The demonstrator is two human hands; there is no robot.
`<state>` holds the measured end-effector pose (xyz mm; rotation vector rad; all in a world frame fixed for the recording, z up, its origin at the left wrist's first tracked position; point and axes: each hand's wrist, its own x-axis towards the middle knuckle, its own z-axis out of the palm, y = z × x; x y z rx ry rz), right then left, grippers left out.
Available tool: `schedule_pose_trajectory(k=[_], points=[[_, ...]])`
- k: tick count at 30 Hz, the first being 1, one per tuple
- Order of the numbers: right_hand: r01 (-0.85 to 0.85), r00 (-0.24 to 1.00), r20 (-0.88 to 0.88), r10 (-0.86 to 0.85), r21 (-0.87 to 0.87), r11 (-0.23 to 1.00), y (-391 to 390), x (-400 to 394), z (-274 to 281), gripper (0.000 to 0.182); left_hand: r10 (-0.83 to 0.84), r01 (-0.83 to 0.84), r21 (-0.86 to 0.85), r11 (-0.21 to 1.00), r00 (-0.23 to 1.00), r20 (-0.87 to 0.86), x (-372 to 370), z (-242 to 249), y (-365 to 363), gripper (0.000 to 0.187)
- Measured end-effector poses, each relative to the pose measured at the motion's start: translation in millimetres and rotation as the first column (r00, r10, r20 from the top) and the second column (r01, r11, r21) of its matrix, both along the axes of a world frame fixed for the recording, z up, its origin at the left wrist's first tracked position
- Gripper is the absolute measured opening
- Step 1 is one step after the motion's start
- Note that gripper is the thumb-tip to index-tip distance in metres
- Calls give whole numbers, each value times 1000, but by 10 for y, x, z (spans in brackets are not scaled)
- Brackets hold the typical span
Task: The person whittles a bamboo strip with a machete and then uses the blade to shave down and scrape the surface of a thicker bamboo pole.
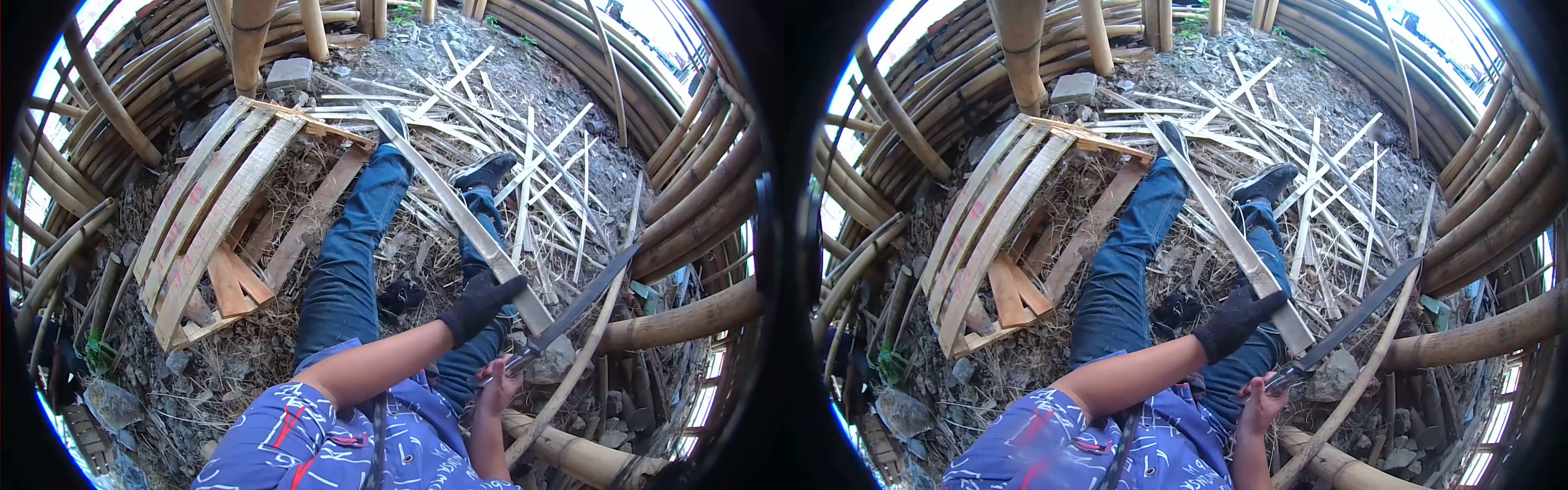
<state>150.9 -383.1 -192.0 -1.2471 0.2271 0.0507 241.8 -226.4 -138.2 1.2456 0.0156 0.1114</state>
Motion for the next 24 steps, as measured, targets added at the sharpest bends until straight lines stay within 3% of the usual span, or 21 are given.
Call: schedule_pose_trajectory(k=[3, 6, 9, 10, 15, 17, 19, 24], points=[[64, 997, 34, -63, -28, 998, -17, 103, 36, 40, -92, 80, -114, 990, 991, -100, -41, -134, 38, 36], [22, 998, 60, -16, -93, 995, -58, 157, 48, 40, -154, 155, -7, 988, 972, -176, -98, -289, 83, 41], [87, 994, 76, -78, -115, 990, 22, 153, 68, 36, -239, 225, -84, 971, 936, -259, -163, -399, 89, 45], [59, 998, 36, -54, -151, 987, 50, 170, 121, 35, -245, 247, -32, 968, 920, -306, -178, -427, 103, 47], [-58, 997, -65, 46, -196, 979, 23, 171, 107, 46, -242, 263, 21, 965, 913, -329, -231, -644, 92, 47], [-20, 998, -56, 13, -117, 993, 30, 156, 91, 40, -286, 309, 8, 951, 889, -359, -249, -641, 106, 48], [0, 997, -73, -9, -128, 992, 33, 150, 89, 39, -306, 299, -76, 951, 889, -339, -269, -603, 92, 48], [95, 989, -102, -105, -97, 991, 51, 159, 107, 33, -318, 309, -87, 947, 867, -385, -299, -604, 97, 46]])
